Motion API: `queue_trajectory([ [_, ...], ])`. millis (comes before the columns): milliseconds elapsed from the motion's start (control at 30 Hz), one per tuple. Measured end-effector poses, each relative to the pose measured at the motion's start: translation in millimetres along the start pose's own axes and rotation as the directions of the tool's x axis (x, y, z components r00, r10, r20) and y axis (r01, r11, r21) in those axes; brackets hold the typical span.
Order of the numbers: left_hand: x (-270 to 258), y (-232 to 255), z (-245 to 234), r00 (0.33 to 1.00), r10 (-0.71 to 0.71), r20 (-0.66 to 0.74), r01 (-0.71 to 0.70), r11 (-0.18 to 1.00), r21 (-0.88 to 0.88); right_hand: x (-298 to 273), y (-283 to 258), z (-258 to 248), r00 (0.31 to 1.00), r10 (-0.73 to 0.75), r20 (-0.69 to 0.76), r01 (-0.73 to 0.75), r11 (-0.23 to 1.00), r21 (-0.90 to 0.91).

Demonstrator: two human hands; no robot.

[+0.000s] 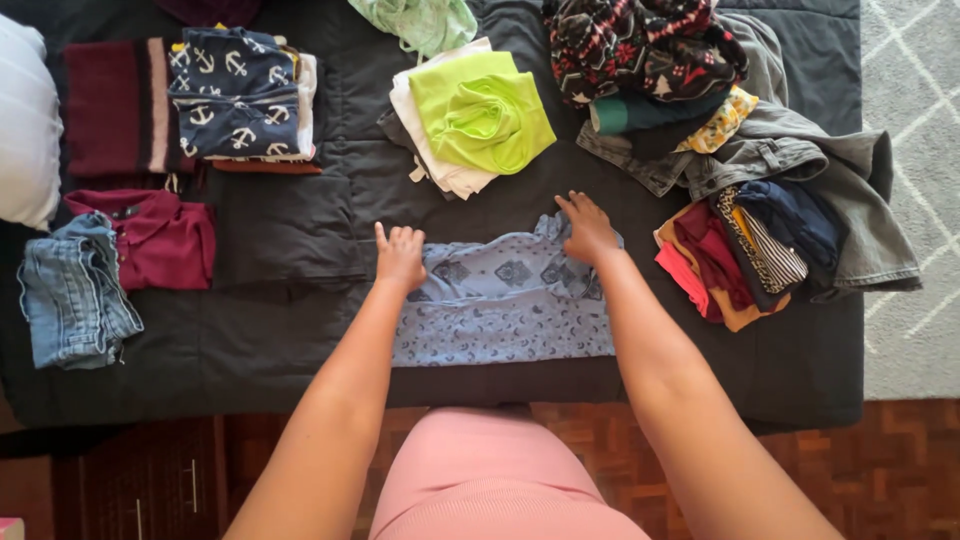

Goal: Folding various items of clothing on a bed.

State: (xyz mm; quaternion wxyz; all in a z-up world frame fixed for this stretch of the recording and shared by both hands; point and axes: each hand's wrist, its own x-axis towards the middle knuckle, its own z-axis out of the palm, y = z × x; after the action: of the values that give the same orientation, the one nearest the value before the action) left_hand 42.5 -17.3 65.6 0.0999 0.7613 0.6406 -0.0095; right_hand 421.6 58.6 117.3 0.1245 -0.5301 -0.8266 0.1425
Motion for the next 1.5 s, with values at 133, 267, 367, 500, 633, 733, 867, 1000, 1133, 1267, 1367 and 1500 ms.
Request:
queue_trajectory([
  [133, -23.4, -0.1, 0.4, 0.984, -0.039, -0.174, 0.038, 0.999, -0.009, -23.8, 3.4, -2.0, 0.985, 0.097, -0.142, -0.081, 0.990, 0.117],
  [267, -66.1, 14.6, -12.2, 0.958, 0.025, -0.284, -0.090, 0.971, -0.219, -81.9, -7.5, -18.9, 0.931, 0.356, -0.087, -0.327, 0.914, 0.239],
  [367, -97.8, 21.9, -27.4, 0.970, 0.151, -0.190, -0.201, 0.938, -0.281, -113.3, -27.6, -32.4, 0.972, 0.209, -0.107, -0.200, 0.975, 0.093],
  [500, -118.7, 16.6, -10.4, 0.973, 0.222, -0.059, -0.230, 0.946, -0.229, -128.6, -27.7, -29.6, 0.987, 0.163, -0.003, -0.163, 0.985, -0.050],
  [633, -121.3, 6.4, -8.6, 0.959, 0.282, -0.029, -0.282, 0.935, -0.217, -128.7, -15.4, -42.5, 0.982, 0.191, 0.012, -0.190, 0.980, -0.058],
  [733, -134.1, 8.7, -39.9, 0.922, 0.386, 0.014, -0.366, 0.885, -0.289, -150.2, -17.2, -65.3, 0.998, -0.055, -0.011, 0.057, 0.983, 0.176],
  [867, -177.5, 17.0, -57.1, 0.859, 0.512, 0.026, -0.489, 0.834, -0.254, -211.4, -30.8, -82.7, 0.965, 0.116, 0.234, -0.154, 0.977, 0.150],
  [1000, -235.4, 19.4, -38.7, 0.823, 0.567, 0.045, -0.527, 0.789, -0.316, -283.7, -66.2, -89.4, 0.969, 0.125, 0.213, -0.149, 0.983, 0.103],
  [1133, -272.4, 9.3, 5.1, 0.849, 0.522, -0.081, -0.506, 0.760, -0.409, -342.0, -69.7, -61.7, 0.918, 0.165, 0.360, -0.196, 0.979, 0.052],
  [1267, -275.6, 6.2, -0.7, 0.876, 0.460, 0.149, -0.346, 0.812, -0.470, -357.3, -75.7, -53.2, 0.891, 0.198, 0.409, -0.251, 0.965, 0.079],
  [1367, -267.4, 2.3, -4.9, 0.916, 0.375, 0.143, -0.247, 0.806, -0.538, -343.0, -71.5, -52.7, 0.921, 0.215, 0.324, -0.246, 0.967, 0.057],
  [1500, -243.2, 13.3, -49.8, 0.987, 0.032, 0.155, 0.084, 0.726, -0.682, -300.8, -50.5, -57.1, 0.907, 0.338, 0.253, -0.361, 0.931, 0.050],
])
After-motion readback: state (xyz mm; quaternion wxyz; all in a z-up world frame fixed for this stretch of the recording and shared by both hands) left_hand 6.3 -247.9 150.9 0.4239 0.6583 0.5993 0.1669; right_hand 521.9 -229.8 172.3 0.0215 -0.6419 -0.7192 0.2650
